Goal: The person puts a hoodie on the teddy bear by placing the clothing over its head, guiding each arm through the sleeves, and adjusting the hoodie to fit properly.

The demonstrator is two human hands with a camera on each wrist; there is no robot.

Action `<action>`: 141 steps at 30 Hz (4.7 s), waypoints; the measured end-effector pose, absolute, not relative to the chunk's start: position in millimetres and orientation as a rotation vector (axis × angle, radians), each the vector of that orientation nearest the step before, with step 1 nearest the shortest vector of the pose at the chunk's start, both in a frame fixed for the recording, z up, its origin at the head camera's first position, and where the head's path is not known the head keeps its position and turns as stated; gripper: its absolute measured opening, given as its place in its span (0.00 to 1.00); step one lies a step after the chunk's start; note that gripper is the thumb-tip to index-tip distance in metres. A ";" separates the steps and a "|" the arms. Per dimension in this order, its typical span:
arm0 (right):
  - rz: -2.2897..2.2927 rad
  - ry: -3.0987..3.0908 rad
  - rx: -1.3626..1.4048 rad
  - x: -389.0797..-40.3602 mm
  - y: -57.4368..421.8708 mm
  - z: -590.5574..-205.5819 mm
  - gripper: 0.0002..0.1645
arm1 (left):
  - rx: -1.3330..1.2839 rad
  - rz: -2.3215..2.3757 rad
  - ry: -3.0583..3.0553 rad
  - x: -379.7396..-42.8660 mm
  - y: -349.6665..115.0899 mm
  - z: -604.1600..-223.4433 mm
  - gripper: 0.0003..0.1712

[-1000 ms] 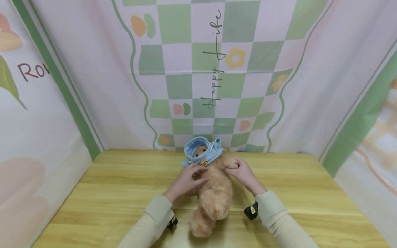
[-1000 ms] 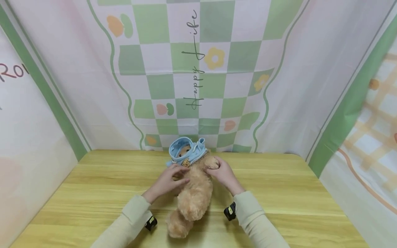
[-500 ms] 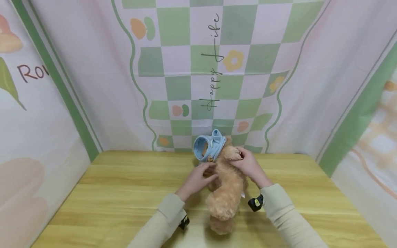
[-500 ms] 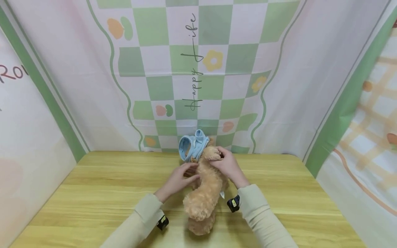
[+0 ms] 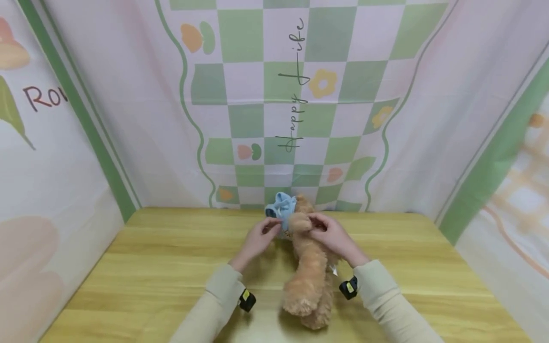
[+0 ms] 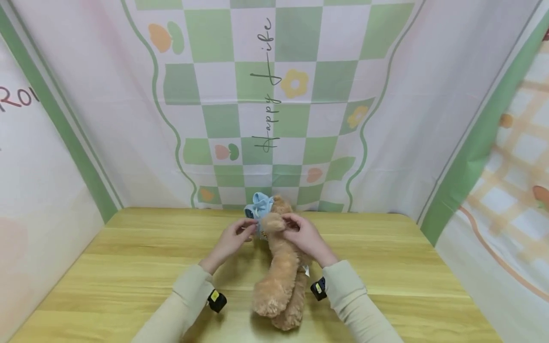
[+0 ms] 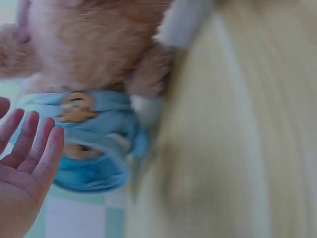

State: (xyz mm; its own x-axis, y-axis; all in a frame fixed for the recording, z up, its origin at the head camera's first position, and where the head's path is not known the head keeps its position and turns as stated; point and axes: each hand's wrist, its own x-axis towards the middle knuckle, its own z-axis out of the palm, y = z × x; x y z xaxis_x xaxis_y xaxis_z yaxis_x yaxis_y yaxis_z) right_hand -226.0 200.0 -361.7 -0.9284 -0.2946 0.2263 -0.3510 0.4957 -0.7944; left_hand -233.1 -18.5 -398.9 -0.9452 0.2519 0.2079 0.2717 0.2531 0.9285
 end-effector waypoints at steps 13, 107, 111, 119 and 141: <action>1.215 -2.799 0.516 -219.4 182.1 -364.2 0.20 | -0.606 -1.690 -2.595 -236.1 -34.1 -372.2 0.26; 1.145 -2.555 0.590 -260.3 183.3 -407.4 0.09 | -0.373 -0.859 -2.671 -242.5 9.0 -413.0 0.33; 1.136 -2.569 0.667 -264.1 187.1 -407.0 0.09 | -0.411 -0.899 -2.629 -243.8 7.1 -416.5 0.29; 1.118 -2.730 0.944 -267.4 194.6 -401.5 0.14 | -0.717 -0.858 -2.482 -247.8 -10.8 -429.5 0.26; 0.895 -2.735 0.759 -264.3 181.4 -403.2 0.18 | -0.620 -0.572 -2.651 -247.2 -11.0 -425.4 0.24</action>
State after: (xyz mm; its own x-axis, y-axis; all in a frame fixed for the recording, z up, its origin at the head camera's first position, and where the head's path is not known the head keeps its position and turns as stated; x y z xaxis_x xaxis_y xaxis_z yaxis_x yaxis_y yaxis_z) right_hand -264.3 181.4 -403.2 -0.8573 -0.4158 0.3036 -0.5148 0.6914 -0.5069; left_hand -247.2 -11.0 -425.4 -0.8399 0.3385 0.4243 0.4834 0.8220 0.3010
